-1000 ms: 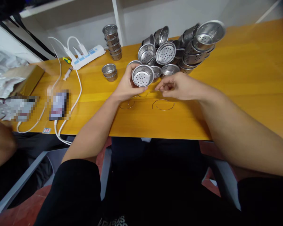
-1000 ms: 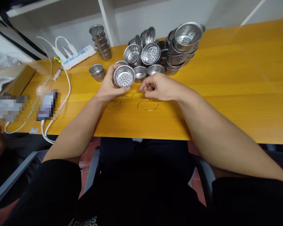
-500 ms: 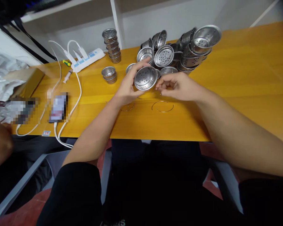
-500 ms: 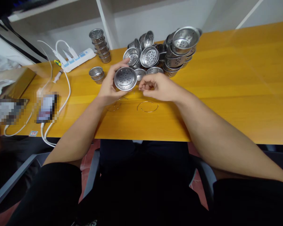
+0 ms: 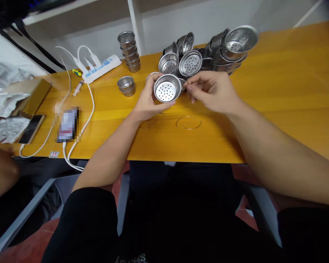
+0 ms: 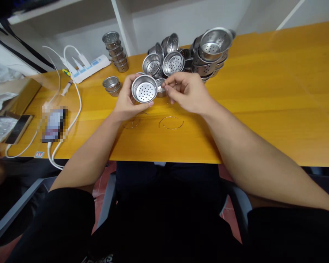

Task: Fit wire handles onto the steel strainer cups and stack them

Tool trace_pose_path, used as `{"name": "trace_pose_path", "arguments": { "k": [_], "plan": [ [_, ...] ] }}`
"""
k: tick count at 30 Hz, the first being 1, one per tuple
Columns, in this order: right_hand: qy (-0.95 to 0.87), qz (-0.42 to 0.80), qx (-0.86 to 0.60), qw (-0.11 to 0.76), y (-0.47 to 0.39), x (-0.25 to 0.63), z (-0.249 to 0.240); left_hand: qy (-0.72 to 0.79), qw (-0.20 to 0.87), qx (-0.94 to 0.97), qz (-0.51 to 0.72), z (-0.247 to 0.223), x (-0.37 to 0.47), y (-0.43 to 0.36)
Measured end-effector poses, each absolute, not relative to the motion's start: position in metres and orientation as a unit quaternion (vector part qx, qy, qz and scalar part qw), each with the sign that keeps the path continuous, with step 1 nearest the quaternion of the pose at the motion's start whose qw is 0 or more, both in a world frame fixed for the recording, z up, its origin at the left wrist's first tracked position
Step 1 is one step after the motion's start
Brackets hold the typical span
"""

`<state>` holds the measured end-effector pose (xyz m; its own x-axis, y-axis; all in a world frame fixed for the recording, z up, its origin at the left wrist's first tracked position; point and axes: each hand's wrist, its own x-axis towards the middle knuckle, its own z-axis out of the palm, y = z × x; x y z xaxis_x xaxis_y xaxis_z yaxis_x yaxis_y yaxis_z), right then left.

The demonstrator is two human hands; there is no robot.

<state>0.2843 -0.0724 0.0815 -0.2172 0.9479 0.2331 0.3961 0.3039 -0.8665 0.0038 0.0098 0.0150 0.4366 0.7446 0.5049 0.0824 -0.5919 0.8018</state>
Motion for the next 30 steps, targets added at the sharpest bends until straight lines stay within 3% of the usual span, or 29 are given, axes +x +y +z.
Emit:
{"name": "trace_pose_path", "arguments": {
  "k": [13,20,30],
  "plan": [
    [-0.711,0.257,-0.503,0.419,-0.066,0.284,0.064,0.290,0.450,0.749,0.390,0.000,0.008,0.003],
    [-0.739,0.159,-0.444,0.481,-0.042,0.280,0.029,0.226,0.384,0.808,0.385,-0.039,0.017,0.036],
    [-0.730,0.147,-0.460,0.484,-0.033,0.275,0.030,0.192,0.324,0.839,0.392,-0.049,0.025,0.047]
  ]
}}
